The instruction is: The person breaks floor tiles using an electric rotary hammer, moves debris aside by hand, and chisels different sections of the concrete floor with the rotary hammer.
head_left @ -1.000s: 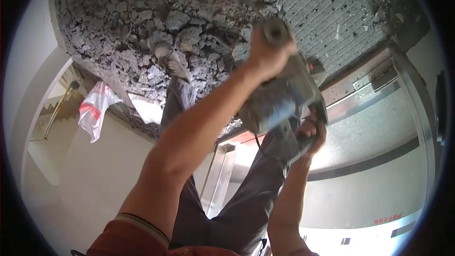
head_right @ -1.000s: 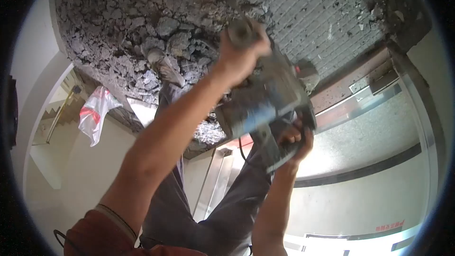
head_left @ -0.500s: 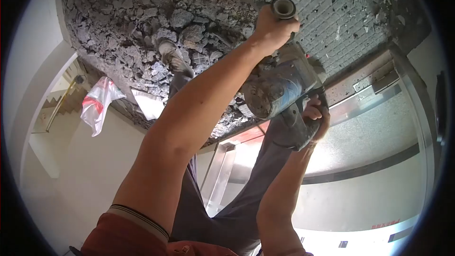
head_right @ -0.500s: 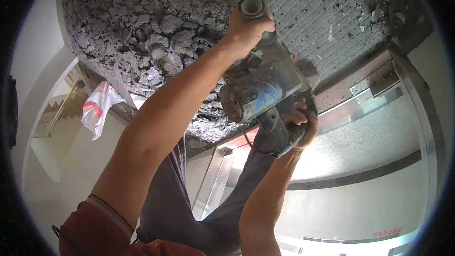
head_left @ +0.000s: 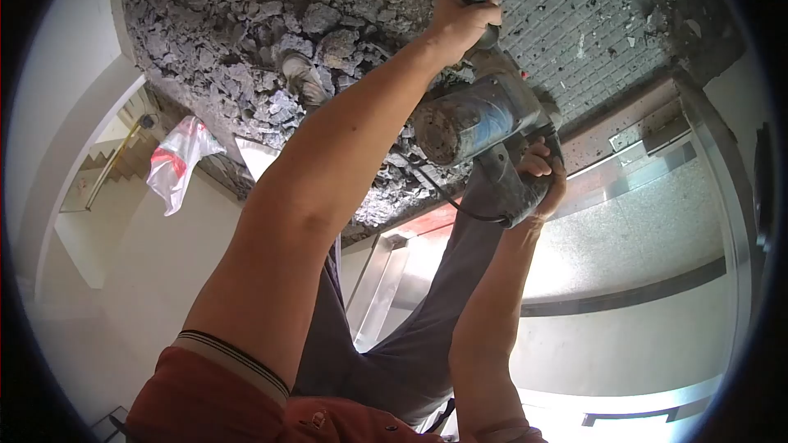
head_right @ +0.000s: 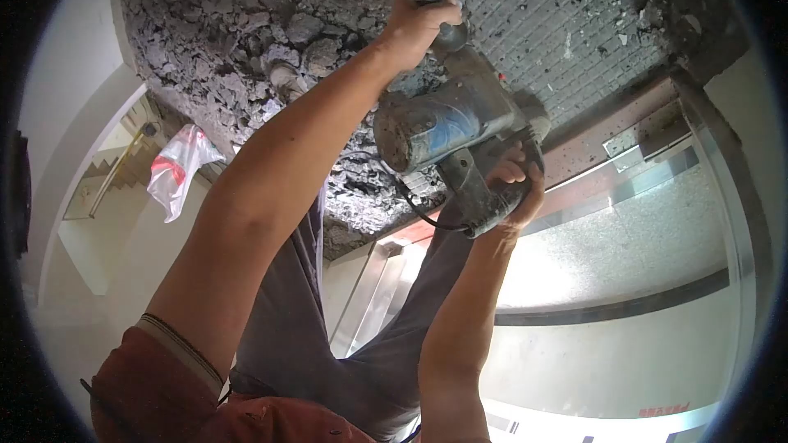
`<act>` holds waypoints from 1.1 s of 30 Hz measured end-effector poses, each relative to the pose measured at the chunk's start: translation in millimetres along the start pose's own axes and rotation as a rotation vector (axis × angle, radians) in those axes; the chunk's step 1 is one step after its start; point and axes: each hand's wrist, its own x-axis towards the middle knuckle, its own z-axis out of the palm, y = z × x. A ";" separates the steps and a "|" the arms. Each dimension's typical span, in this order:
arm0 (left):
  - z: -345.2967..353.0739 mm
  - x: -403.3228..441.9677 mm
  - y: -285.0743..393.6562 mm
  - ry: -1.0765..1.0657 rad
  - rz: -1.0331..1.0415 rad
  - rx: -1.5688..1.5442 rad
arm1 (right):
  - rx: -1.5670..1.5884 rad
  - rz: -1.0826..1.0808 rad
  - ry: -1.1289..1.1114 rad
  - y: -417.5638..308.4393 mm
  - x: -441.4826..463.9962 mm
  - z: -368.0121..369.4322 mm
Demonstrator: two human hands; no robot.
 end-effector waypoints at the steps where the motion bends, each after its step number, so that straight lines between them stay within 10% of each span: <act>1: 0.9 -2.1 1.1 0.053 -0.010 -0.007 | -0.027 -0.005 0.023 -1.0 0.1 -3.3; 20: 42.9 18.9 -54.0 0.048 0.277 0.552 | 0.093 0.138 -0.038 -76.3 49.8 -70.0; 33: 12.1 31.6 -47.3 -0.203 0.042 0.562 | 0.131 0.171 -0.045 -68.6 55.4 -76.5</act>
